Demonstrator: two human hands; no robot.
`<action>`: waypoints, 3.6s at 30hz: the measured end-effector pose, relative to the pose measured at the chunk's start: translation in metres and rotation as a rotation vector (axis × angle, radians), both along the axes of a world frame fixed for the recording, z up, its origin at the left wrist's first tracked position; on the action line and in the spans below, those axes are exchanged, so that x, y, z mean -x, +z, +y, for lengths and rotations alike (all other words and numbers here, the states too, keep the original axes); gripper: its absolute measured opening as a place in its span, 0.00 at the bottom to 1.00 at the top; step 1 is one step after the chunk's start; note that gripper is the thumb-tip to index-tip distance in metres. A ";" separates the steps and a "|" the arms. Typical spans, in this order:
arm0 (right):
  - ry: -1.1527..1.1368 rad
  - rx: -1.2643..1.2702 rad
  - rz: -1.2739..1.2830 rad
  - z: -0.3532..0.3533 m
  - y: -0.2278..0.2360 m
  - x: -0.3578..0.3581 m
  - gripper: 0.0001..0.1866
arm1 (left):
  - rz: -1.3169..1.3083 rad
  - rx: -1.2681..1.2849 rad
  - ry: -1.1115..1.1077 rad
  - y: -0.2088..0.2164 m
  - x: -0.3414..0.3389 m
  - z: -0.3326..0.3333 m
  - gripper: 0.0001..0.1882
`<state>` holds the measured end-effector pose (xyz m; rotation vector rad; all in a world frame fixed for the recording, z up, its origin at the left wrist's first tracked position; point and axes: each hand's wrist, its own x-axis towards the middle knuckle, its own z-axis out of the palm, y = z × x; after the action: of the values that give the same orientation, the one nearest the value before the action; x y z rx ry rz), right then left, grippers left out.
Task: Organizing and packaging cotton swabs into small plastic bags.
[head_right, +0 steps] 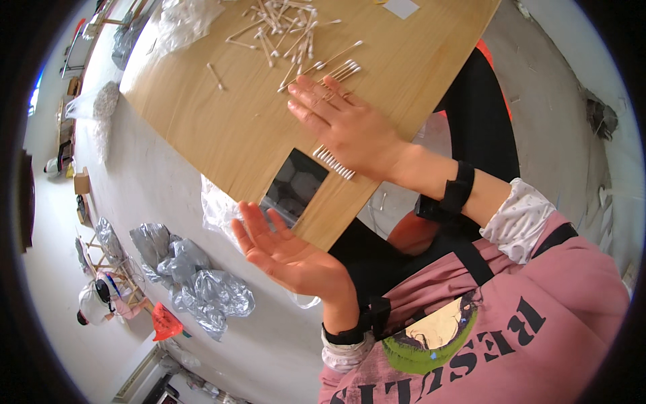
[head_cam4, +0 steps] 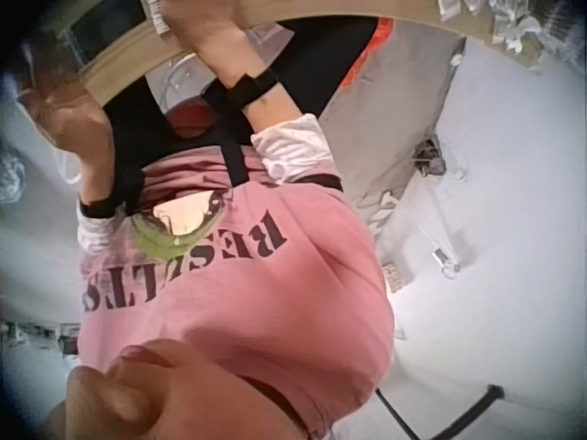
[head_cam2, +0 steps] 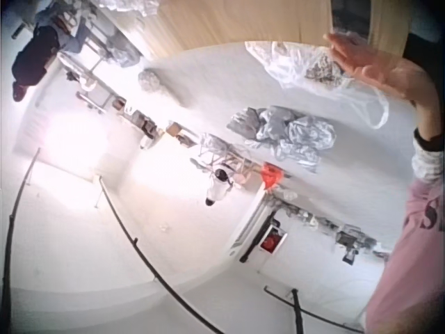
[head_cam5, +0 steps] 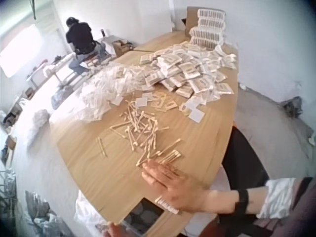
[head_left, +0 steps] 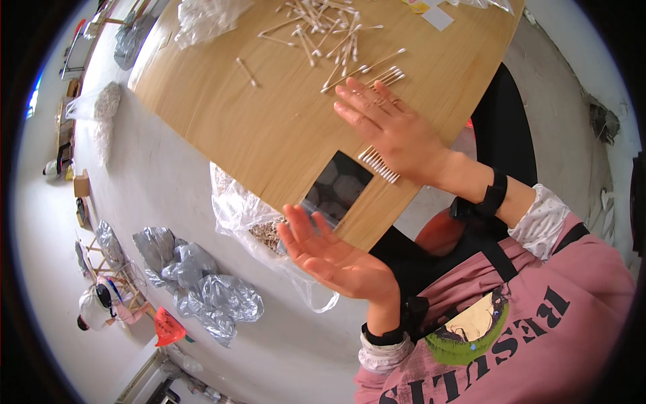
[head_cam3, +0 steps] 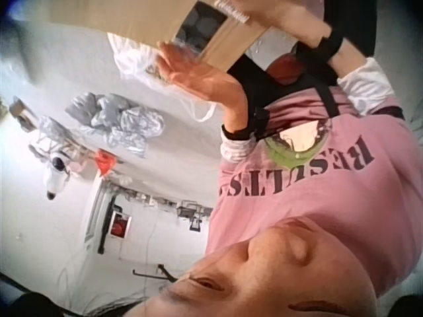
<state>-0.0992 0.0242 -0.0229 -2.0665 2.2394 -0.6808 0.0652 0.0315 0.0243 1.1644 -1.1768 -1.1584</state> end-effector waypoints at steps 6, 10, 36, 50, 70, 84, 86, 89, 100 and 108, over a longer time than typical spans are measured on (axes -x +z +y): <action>0.097 0.025 -0.030 -0.026 0.000 -0.019 0.32 | 0.286 -0.072 0.057 -0.009 0.013 -0.009 0.30; 0.142 0.068 -0.101 -0.043 -0.011 -0.042 0.28 | 0.356 -0.038 0.035 -0.028 0.026 -0.025 0.32; 0.262 0.058 -0.080 -0.049 -0.010 -0.066 0.30 | -1.156 0.379 -0.604 0.011 -0.075 -0.073 0.37; 0.273 0.063 -0.081 -0.050 -0.009 -0.065 0.31 | -0.851 0.149 -0.668 -0.004 -0.072 -0.082 0.33; 0.318 0.102 -0.055 -0.050 -0.009 -0.073 0.27 | -0.770 0.265 -0.653 -0.015 -0.074 -0.083 0.32; 0.299 0.068 -0.096 -0.044 -0.009 -0.073 0.27 | -0.734 0.255 -0.649 -0.017 -0.076 -0.082 0.33; 0.259 0.083 -0.046 -0.043 -0.004 -0.073 0.26 | -0.737 0.236 -0.645 -0.014 -0.076 -0.080 0.33; 0.240 0.098 -0.005 -0.044 -0.004 -0.073 0.25 | -0.748 0.212 -0.640 -0.011 -0.076 -0.078 0.33; 0.234 0.071 -0.003 -0.049 -0.008 -0.069 0.30 | -0.674 0.145 -0.455 -0.010 -0.063 -0.059 0.18; 0.221 0.078 -0.144 -0.047 -0.007 -0.067 0.34 | -0.720 0.077 -0.246 -0.015 -0.040 -0.061 0.08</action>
<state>-0.0320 -0.0233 -0.0295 -2.1780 1.9024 -0.8789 0.1053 -0.0298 0.0089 1.4596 -1.9342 -0.8702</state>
